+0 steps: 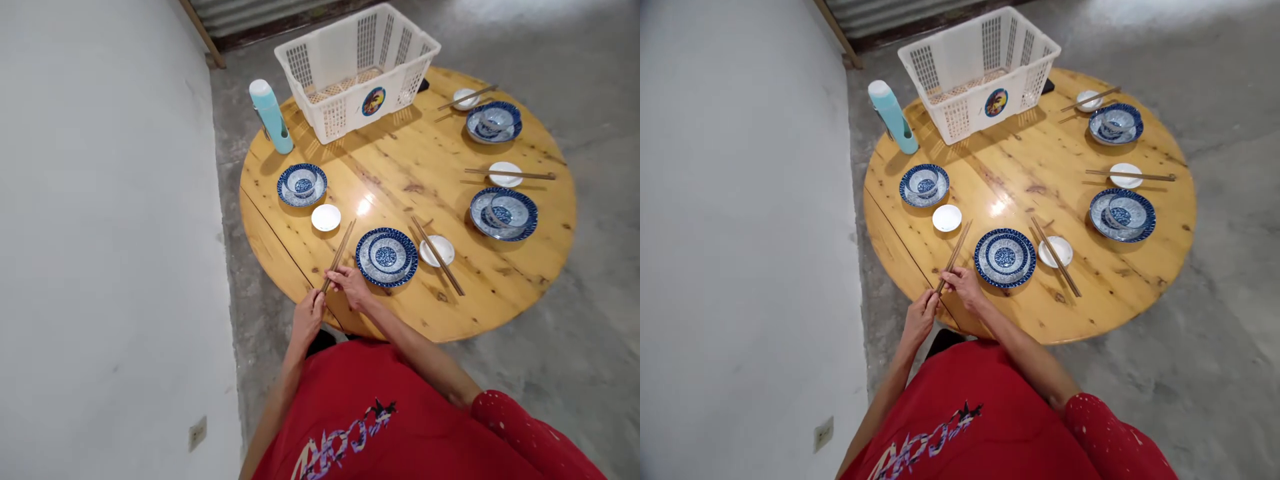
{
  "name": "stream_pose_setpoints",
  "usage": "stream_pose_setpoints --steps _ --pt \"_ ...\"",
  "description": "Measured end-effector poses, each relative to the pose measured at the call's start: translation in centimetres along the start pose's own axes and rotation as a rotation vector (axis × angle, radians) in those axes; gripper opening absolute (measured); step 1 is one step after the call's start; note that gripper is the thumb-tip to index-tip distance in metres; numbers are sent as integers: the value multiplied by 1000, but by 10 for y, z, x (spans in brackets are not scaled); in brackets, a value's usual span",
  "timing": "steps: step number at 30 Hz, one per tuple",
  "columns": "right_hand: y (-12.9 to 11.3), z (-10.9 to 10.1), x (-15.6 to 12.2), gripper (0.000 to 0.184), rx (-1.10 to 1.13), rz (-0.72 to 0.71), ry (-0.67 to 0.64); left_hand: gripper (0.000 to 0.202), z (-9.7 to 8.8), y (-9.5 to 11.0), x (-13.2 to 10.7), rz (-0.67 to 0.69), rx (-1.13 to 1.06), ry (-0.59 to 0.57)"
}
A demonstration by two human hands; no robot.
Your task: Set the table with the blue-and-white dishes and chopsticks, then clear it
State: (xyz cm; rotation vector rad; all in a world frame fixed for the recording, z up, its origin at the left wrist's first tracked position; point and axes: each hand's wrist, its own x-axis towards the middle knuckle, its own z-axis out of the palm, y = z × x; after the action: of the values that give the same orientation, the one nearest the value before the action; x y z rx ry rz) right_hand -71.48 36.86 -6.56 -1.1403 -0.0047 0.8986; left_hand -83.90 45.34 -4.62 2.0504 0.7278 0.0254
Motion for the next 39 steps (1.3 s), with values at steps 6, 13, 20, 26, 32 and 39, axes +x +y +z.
stream_pose_setpoints --steps 6,13,20,26,32,39 --pt "0 6 34 31 15 -47 61 31 -9 -10 37 184 366 21" --pt "-6 29 60 30 32 -62 120 31 -35 -13 76 218 111 -57" --pt "-5 53 75 32 27 -60 165 35 -65 -13 104 129 -168 -145" --pt "-5 68 85 27 -98 -99 217 34 -74 -29 130 184 -130 -215" --pt "-12 67 64 21 -838 -517 414 29 -71 -44 148 339 -23 -169" --pt "11 58 46 21 -1107 -605 427 27 -71 -44 151 416 68 -180"
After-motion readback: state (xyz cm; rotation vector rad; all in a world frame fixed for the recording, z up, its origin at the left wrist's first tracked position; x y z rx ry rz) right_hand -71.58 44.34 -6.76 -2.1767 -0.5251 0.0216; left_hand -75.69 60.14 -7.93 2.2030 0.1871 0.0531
